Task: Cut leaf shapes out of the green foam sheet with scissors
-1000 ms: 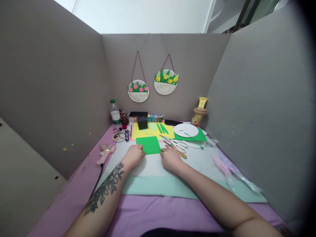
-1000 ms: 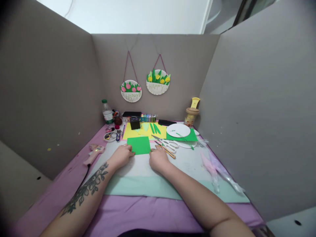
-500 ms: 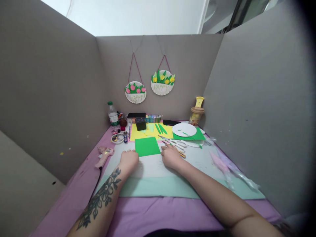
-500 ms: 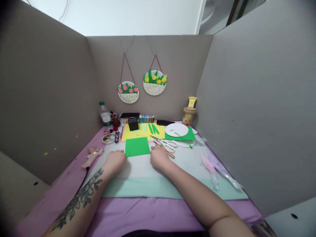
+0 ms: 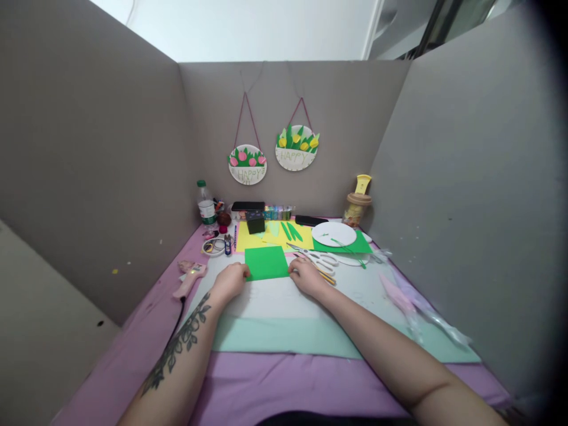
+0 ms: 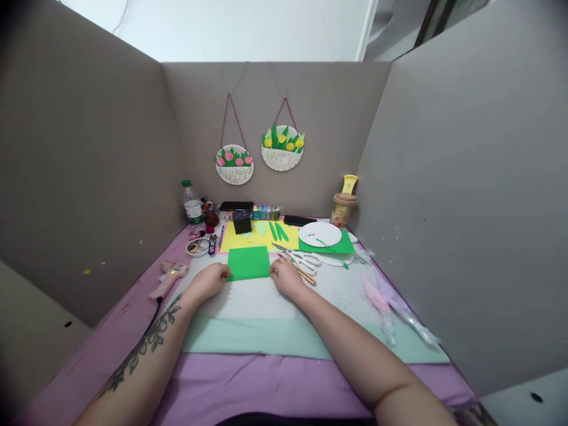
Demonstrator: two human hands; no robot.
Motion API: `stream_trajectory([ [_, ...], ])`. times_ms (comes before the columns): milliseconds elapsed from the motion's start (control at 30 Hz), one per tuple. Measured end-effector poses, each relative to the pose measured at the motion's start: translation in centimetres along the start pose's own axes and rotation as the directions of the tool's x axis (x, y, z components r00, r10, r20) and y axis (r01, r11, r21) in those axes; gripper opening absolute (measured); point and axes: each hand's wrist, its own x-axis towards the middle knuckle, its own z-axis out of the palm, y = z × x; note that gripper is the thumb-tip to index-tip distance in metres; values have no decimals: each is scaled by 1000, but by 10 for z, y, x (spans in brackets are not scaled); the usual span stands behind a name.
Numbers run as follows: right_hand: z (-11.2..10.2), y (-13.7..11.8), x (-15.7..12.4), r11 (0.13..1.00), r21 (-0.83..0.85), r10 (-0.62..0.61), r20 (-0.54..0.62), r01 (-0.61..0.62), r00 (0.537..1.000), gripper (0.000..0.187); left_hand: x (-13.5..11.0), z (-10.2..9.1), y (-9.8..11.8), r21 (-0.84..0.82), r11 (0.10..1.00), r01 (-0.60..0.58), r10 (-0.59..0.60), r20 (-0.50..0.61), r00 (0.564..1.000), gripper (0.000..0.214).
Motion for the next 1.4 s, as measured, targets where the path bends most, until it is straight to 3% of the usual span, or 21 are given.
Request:
stream_trajectory([
  [200,0,-2,-1,1000,11,10,3,-10,1000,17,2,3,-7,-50,998,-45,46,10,999,34],
  [367,8,-7,5,999,18,-45,-48,46,998,15,2,-2,-1,-72,991,-110,112,23,993,20],
  [733,21,-20,19,995,-3,-104,52,104,993,11,3,3,6,-38,998,-56,57,20,998,18],
  [1067,21,-29,29,983,-181,-7,177,40,984,21,10,9,3,55,998,32,-36,72,997,27],
  [1400,26,-35,29,971,-233,91,176,-48,980,21,7,8,14,149,987,67,-79,77,994,29],
])
